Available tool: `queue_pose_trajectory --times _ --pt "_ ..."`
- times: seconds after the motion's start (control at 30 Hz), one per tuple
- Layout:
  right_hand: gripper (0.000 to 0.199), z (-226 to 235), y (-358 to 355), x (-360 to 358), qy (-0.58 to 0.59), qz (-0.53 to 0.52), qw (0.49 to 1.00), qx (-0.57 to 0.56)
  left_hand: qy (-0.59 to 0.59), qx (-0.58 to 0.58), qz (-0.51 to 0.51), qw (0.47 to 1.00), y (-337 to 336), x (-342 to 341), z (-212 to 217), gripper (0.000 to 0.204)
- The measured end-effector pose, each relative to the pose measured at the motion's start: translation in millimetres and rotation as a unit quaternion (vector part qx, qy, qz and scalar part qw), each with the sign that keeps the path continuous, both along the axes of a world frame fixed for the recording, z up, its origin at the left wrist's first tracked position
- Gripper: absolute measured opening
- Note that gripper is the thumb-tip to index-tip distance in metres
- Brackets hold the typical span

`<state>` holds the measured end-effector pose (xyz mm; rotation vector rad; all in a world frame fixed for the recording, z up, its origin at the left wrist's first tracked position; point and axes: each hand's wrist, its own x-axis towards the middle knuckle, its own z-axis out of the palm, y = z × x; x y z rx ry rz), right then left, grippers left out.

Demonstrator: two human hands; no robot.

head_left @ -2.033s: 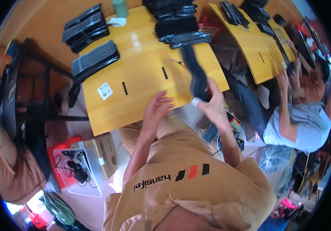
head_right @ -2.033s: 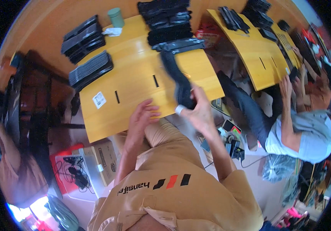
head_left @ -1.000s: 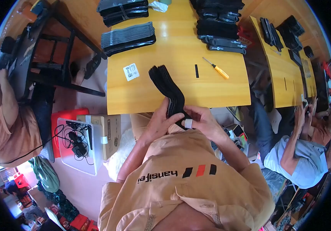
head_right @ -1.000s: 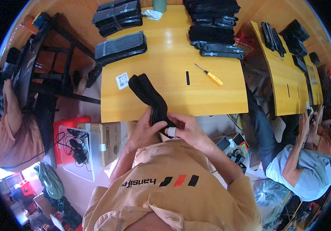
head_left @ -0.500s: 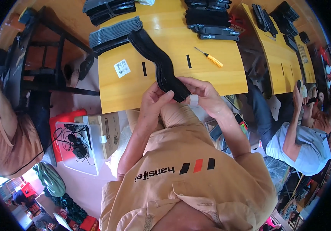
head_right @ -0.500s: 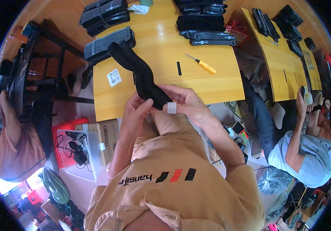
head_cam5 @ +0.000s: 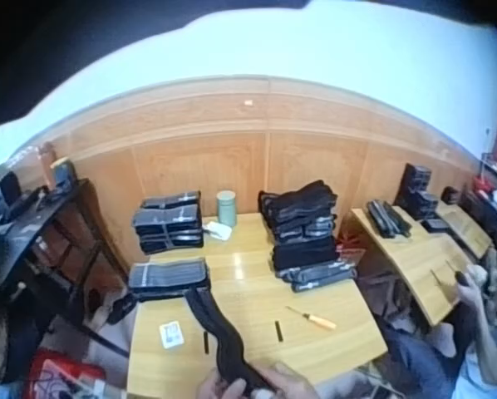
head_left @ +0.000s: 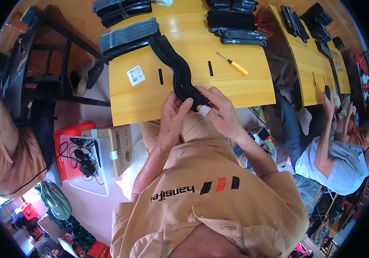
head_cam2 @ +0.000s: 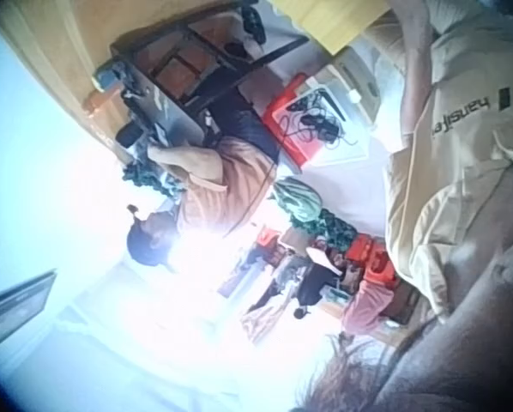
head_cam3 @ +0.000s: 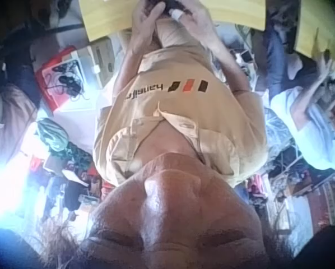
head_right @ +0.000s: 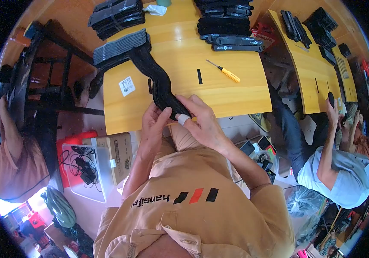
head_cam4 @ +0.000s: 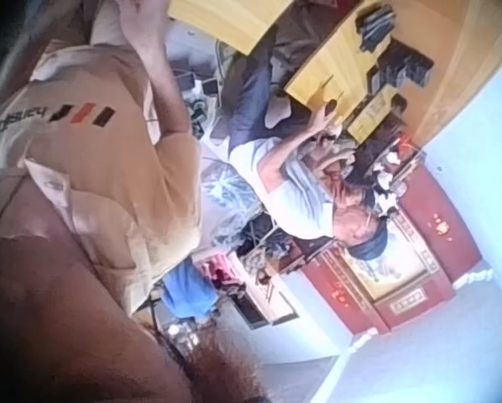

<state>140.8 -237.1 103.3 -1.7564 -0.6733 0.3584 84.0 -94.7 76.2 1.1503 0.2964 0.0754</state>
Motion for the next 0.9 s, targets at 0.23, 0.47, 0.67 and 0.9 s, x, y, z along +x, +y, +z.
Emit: queue_pose_trajectory --times 0.23,0.47,0.67,0.9 --pt "0.038 4.2 -5.8 2.4 -0.083 0.009 0.996 -0.030 -0.031 -0.020 -0.040 0.999 0.2 -3.2 1.6 0.030" --pt "0.035 5.9 -11.3 7.3 -0.093 0.030 0.995 0.009 -0.032 -0.078 -0.047 0.995 -5.3 -3.0 8.3 0.031" --pt "0.038 6.6 -13.5 -4.3 -0.179 0.023 0.982 -0.048 0.028 -0.064 0.053 0.996 15.6 6.8 11.9 0.031" --pt "0.038 -3.2 -24.6 -4.7 -0.023 0.148 0.989 0.006 -0.038 0.059 0.048 0.996 25.7 2.1 16.6 0.021"
